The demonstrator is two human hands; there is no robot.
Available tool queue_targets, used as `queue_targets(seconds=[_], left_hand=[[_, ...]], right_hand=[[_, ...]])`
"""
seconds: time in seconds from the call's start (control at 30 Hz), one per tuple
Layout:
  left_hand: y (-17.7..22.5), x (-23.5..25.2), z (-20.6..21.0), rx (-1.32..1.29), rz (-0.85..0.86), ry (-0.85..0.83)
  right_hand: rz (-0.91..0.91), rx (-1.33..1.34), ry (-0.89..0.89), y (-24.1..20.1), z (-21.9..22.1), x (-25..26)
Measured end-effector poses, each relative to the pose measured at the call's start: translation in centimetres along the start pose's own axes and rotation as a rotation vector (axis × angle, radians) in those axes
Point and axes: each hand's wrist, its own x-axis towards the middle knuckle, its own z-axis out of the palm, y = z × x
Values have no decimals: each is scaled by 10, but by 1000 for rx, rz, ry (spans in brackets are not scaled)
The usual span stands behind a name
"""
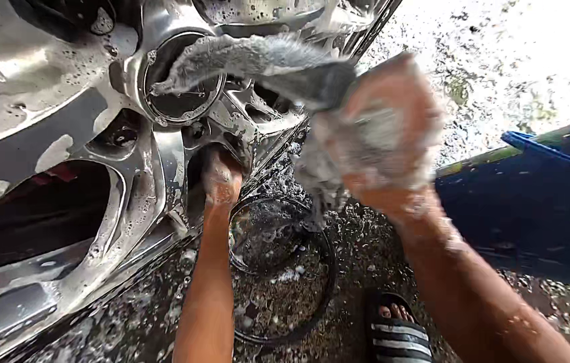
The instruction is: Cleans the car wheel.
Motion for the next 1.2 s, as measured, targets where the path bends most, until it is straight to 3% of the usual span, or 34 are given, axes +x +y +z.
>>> queue_targets(seconds=[0.17,0.27,0.37,0.43,0.57,0.67,0.77,0.87,1.0,1.13,1.2], left_hand=[[-6,11,-18,-12,126,-180],[-7,6,-34,-144,195,-355],[-2,-16,-42,25,163,-448],[1,-27,-35,195,183,-342],[-3,-53,-10,547,353,88],[-1,-63,7,632,364,118],[5,-50,12,616,248,111],[15,-32,6,568,229,58],[12,-8,-4,-30,157,-147],[7,4,-19,-167,144,-329],[10,4,-17,-117,88,-368]], right_hand=[[209,95,-246,27,44,-9],[268,45,-218,19,65,-8],[188,-45,-130,18,79,-14],[104,-89,-61,23,79,-21],[128,-80,95,20,46,-24],[89,-166,281,11,29,-17],[88,-241,328,3,44,-13],[113,-170,135,7,65,-13],[197,10,-102,14,69,-3],[304,-44,-57,17,72,10],[403,-70,-28,8,73,19]])
